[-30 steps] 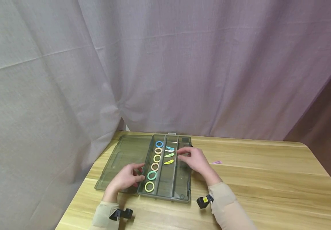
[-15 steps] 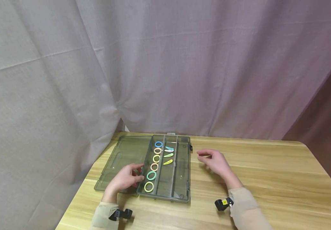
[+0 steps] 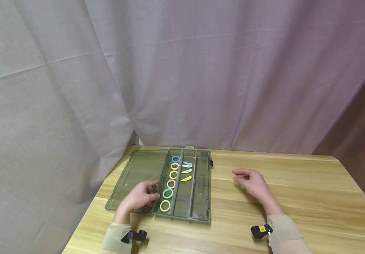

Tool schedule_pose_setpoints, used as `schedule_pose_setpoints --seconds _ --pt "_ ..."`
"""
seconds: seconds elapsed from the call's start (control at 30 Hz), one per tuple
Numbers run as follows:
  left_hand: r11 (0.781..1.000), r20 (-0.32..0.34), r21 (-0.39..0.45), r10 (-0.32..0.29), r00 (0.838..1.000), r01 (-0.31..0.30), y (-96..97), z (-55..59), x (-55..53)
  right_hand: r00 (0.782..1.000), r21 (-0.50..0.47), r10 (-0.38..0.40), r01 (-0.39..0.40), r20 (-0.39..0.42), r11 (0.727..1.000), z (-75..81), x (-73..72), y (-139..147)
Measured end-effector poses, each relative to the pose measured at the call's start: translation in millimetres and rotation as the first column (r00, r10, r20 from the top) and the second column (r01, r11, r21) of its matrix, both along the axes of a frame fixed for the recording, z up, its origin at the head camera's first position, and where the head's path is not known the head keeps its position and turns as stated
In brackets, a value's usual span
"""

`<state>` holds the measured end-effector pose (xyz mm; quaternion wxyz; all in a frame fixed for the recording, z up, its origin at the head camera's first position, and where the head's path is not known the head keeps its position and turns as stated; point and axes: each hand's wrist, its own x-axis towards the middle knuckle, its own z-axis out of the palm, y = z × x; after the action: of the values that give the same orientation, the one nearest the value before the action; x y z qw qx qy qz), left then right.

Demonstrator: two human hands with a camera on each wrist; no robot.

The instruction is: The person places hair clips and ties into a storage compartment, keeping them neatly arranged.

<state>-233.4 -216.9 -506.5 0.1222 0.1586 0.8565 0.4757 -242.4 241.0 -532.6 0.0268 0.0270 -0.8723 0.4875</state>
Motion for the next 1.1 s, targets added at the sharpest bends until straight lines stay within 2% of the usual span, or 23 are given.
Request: schedule_pose_setpoints --seconds 0.27,0.5,0.87,1.1 --pt "1.000 -0.001 0.007 0.003 1.000 -0.003 0.2 0.7 0.2 0.996 0.147 -0.061 0.070 -0.065 0.987 -11.0 -0.8 17" --pt "1.000 0.001 0.019 0.002 1.000 -0.002 0.5 -0.6 -0.5 0.994 0.248 -0.043 0.066 -0.096 0.966 -18.3 -7.7 24" --pt "1.000 0.013 0.026 -0.005 1.000 0.005 0.8 -1.1 -1.3 0.995 0.318 -0.021 0.052 -0.103 0.947 -18.1 -15.4 28" --pt "1.000 -0.008 0.028 -0.003 1.000 0.003 0.6 -3.6 -2.1 0.996 0.322 -0.013 0.039 -0.084 0.946 -14.2 -15.1 25"
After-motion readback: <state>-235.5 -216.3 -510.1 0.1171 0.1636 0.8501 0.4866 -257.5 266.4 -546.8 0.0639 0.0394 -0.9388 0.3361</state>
